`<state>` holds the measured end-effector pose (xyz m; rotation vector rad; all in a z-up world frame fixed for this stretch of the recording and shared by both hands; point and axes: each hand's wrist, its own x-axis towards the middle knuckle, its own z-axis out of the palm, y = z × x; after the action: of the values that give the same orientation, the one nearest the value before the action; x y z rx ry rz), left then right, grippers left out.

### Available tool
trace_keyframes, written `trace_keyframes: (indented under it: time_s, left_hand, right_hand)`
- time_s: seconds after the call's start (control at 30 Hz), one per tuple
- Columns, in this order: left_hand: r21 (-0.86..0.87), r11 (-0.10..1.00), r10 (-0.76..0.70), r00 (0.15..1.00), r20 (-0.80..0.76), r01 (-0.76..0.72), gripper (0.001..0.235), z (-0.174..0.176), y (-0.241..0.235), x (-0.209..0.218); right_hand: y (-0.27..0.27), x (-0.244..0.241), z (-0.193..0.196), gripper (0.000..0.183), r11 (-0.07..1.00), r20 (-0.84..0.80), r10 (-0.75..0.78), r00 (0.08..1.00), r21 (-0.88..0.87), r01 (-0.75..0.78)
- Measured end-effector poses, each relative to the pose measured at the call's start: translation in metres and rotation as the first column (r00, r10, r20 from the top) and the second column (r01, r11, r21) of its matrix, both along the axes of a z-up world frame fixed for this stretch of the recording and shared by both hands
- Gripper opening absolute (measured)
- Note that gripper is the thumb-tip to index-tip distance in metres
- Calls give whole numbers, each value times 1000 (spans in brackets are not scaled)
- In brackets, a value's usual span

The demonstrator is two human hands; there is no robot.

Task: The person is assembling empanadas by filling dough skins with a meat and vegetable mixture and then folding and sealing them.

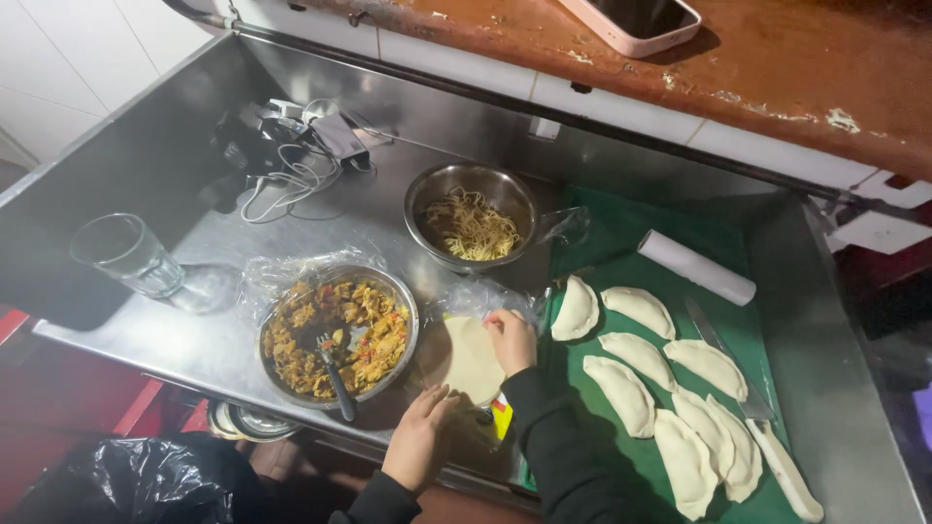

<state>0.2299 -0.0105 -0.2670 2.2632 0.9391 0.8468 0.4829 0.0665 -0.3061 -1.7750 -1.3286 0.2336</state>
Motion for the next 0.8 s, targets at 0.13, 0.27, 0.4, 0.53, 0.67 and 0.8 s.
trace_keyframes:
  time_s: [0.13, 0.27, 0.4, 0.53, 0.67, 0.8]
  left_hand:
    - [-13, 1000, 14, 1000, 17, -14, 43, 15, 2, -4]
    - [-20, 999, 29, 999, 30, -29, 40, 13, 7, 0]
    - [-26, 999, 32, 999, 4, -32, 36, 7, 14, 7]
    - [29, 999, -15, 998, -55, 17, 41, -11, 18, 18]
    - [158, 985, -44, 993, -110, 61, 48, -18, 12, 34]
    - [259, 964, -18, 985, -169, 62, 33, -17, 10, 44]
  right_hand:
    - [12, 34, -15, 7, 999, -32, 34, 999, 9, -34]
    - [29, 78, -8, 10, 998, -511, 37, 859, 67, -4]
    - [25, 106, 30, 10, 912, -517, -103, 849, 292, 289]
    - [-2, 99, 63, 63, 992, 6, -123, 992, 10, 123]
    - [-41, 74, 56, 36, 992, -411, -51, 910, -126, -1]
    - [-86, 37, 40, 26, 966, -653, 21, 757, -181, -183]
